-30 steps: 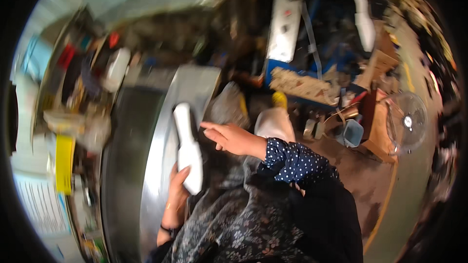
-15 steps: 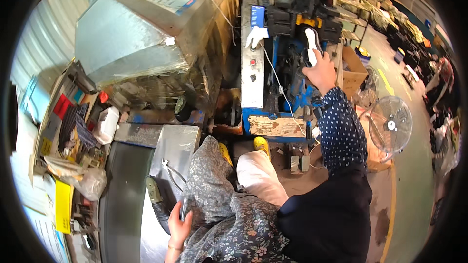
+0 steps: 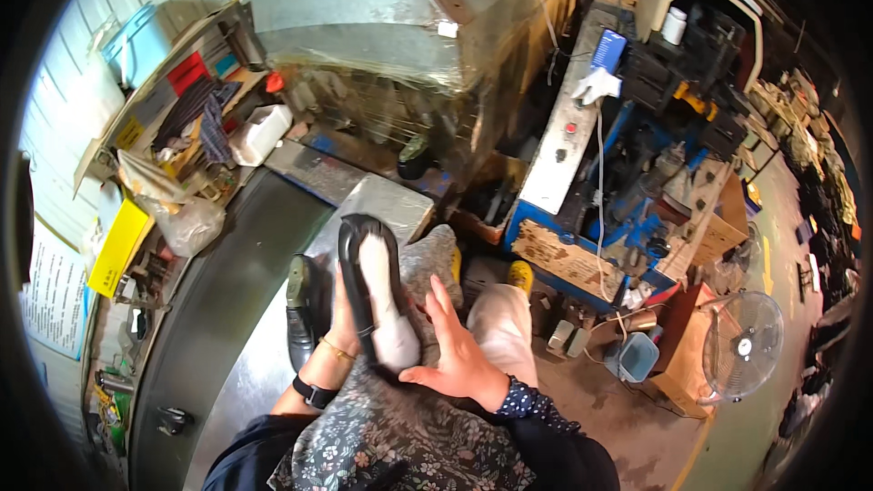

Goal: Operating a machine and handling shoes on a production line in a factory setting.

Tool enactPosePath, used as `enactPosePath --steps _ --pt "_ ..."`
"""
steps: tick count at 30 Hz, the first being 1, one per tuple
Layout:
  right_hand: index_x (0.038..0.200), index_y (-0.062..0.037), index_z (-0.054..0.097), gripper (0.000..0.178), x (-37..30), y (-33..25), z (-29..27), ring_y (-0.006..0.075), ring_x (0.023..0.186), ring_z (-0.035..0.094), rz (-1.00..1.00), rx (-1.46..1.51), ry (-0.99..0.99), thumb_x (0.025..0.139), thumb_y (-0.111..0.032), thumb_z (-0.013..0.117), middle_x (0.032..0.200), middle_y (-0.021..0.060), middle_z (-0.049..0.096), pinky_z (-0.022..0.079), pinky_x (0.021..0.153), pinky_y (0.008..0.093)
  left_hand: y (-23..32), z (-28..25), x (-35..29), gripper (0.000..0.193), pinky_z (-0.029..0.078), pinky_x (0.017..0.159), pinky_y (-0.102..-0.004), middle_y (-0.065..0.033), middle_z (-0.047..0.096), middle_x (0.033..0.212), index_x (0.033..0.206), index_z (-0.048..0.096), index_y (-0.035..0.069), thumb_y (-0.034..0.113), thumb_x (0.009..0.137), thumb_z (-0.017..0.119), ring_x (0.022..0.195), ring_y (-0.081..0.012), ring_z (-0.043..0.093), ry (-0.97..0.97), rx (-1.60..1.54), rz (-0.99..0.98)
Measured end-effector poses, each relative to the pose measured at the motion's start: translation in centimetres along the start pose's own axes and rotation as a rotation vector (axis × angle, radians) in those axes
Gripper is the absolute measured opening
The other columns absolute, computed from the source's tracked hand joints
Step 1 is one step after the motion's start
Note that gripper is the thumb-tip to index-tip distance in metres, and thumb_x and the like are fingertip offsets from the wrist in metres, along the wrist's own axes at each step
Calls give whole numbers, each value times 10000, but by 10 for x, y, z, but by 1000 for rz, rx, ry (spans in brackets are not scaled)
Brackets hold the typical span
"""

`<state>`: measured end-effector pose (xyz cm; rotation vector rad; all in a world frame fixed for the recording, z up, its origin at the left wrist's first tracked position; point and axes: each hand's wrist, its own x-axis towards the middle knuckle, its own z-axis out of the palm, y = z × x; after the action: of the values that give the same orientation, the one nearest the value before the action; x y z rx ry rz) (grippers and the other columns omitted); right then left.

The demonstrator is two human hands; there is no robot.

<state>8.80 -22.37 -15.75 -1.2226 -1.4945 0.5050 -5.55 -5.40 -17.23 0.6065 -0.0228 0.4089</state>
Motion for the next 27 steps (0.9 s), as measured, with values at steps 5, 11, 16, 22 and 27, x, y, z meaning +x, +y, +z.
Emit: enactPosePath --steps 5,11,16,22,27 --pt "1467 -36 393 712 15 36 -8 180 1110 605 673 1250 -348 935 -414 678 1265 78 605 524 908 354 0 -13 -78 347 467 831 -288 -8 625 969 1072 657 57 379 1004 546 923 -105 543 528 913 -199" --pt "1378 43 468 566 3 25 -17 214 1147 605 984 1046 -79 846 -119 576 1239 129 630 442 1034 328 -8 -23 -114 600 397 1063 -347 -110 528 1377 1410 454 1 275 938 704 1262 -197 498 352 862 -64" --pt "1361 69 460 638 58 59 -28 315 1227 582 785 1160 83 782 -193 508 1320 225 583 404 1117 443 50 -76 -143 431 447 1021 -398 -203 608 1256 1260 567 -8 94 866 707 1185 -343 580 1094 1475 446" --pt "1277 -21 519 433 219 135 55 264 1064 615 544 942 429 884 -180 605 1084 126 634 552 905 507 70 -106 -166 741 422 1045 -456 -287 519 1322 1357 425 -91 215 791 793 1220 -433 516 1019 1502 39" --pt "1246 29 530 392 296 267 132 210 875 584 316 -28 402 879 -53 641 1075 151 606 493 774 346 59 -121 -148 833 457 1014 -449 -239 576 1279 1394 414 -22 253 729 834 1177 -406 567 1075 1606 91"
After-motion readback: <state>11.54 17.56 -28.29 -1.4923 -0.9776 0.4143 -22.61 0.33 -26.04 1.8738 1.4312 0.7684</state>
